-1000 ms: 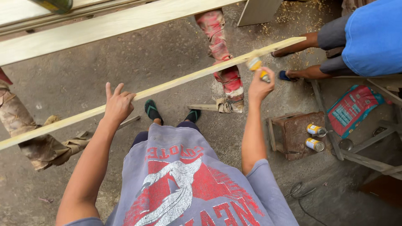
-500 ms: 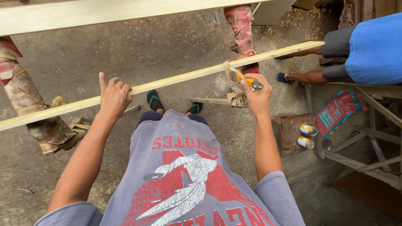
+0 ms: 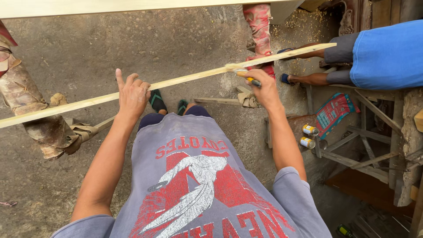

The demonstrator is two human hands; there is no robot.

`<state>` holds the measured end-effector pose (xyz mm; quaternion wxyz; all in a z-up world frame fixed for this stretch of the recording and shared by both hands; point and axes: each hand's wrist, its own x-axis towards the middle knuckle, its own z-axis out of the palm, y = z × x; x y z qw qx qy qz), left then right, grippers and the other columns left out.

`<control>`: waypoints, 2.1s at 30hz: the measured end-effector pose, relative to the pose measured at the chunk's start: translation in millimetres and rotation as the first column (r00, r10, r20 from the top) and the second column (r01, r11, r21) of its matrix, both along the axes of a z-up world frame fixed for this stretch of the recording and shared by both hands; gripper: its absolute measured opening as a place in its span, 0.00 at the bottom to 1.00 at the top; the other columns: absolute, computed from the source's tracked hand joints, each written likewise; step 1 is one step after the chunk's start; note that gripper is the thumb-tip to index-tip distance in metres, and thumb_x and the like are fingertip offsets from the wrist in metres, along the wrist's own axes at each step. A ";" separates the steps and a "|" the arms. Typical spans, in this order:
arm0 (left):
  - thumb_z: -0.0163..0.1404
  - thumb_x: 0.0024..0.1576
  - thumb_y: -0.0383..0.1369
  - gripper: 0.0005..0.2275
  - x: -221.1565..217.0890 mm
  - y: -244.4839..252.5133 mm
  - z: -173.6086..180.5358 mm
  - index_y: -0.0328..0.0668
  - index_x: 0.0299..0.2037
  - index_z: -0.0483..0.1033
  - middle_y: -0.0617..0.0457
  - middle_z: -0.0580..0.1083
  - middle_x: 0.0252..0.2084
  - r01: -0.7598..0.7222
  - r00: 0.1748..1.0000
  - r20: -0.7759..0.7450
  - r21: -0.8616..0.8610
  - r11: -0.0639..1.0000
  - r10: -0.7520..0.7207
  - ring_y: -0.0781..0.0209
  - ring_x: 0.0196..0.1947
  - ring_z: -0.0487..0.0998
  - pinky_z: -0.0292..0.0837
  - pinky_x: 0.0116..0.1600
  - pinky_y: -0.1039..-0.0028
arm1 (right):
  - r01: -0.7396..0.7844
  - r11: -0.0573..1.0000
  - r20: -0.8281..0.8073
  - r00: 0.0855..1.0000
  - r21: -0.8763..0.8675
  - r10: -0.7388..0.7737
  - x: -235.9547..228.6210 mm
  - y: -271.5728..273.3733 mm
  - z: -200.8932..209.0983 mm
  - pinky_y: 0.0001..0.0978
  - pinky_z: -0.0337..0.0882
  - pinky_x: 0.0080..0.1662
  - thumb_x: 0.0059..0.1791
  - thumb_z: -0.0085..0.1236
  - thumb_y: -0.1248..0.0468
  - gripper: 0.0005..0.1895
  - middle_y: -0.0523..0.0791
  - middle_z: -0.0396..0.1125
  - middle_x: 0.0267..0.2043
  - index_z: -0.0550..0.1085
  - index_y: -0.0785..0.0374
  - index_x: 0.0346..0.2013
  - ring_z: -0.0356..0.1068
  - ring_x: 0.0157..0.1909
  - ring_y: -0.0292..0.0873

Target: The person applies a light-colored finish to a long wooden plank using a paintbrush. They repeatedly dip the brush into a can held in the left hand and stroke the plank from one end to the other, covering the surface evenly.

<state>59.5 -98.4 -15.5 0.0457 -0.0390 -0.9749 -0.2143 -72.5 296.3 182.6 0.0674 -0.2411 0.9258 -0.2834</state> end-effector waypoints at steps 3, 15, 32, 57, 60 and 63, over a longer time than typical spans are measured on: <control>0.62 0.51 0.31 0.08 -3.9 -2.2 1.0 0.47 0.40 0.84 0.54 0.79 0.41 -0.002 1.000 -0.003 -0.009 1.000 0.002 0.49 0.63 0.74 0.34 0.79 0.39 | 0.062 0.998 -0.086 0.994 0.007 -0.061 2.8 3.0 0.2 0.37 0.74 0.58 0.46 0.63 0.76 0.20 0.49 0.74 0.52 0.79 0.60 0.52 0.75 0.55 0.49; 0.61 0.56 0.32 0.05 3.5 -2.7 -8.9 0.49 0.41 0.84 0.57 0.80 0.43 0.021 0.995 0.097 -0.120 0.993 -0.010 0.54 0.63 0.73 0.32 0.80 0.38 | 0.392 0.886 -0.105 0.898 -0.246 -0.426 -12.6 117.8 -38.6 0.37 0.73 0.55 0.50 0.65 0.69 0.11 0.51 0.74 0.48 0.78 0.66 0.47 0.75 0.52 0.49; 0.60 0.59 0.31 0.03 16.5 -3.1 -21.6 0.50 0.41 0.84 0.59 0.80 0.43 -0.029 0.989 0.136 -0.256 0.966 0.066 0.56 0.61 0.72 0.29 0.82 0.39 | 0.673 0.610 -0.249 0.561 -0.418 -0.790 -62.1 209.2 -93.1 0.39 0.77 0.46 0.52 0.59 0.63 0.08 0.48 0.72 0.48 0.77 0.62 0.44 0.75 0.49 0.47; 0.65 0.43 0.31 0.21 25.4 -19.6 2.9 0.46 0.49 0.79 0.50 0.73 0.44 -0.137 0.990 0.025 -0.097 0.986 0.140 0.50 0.61 0.70 0.36 0.76 0.35 | 0.123 0.956 -0.013 0.991 -0.266 -0.131 55.6 -52.8 -39.4 0.40 0.73 0.51 0.52 0.65 0.66 0.10 0.53 0.73 0.47 0.77 0.66 0.47 0.75 0.48 0.53; 0.66 0.40 0.32 0.26 57.8 -79.2 6.8 0.43 0.52 0.77 0.48 0.73 0.48 -0.178 0.981 0.041 -0.173 0.969 0.188 0.47 0.63 0.69 0.35 0.75 0.36 | 0.049 0.964 0.040 0.998 -0.262 -0.040 72.4 -104.4 -15.0 0.38 0.74 0.51 0.52 0.65 0.68 0.10 0.52 0.74 0.47 0.77 0.66 0.47 0.76 0.48 0.51; 0.65 0.45 0.30 0.19 94.5 -144.6 9.5 0.42 0.48 0.78 0.50 0.73 0.47 -0.213 0.972 0.059 -0.177 0.961 0.227 0.48 0.62 0.69 0.35 0.76 0.35 | -0.050 0.963 0.033 0.998 -0.265 0.061 86.7 -165.5 -11.1 0.38 0.74 0.52 0.51 0.65 0.69 0.11 0.51 0.74 0.47 0.77 0.65 0.47 0.76 0.50 0.50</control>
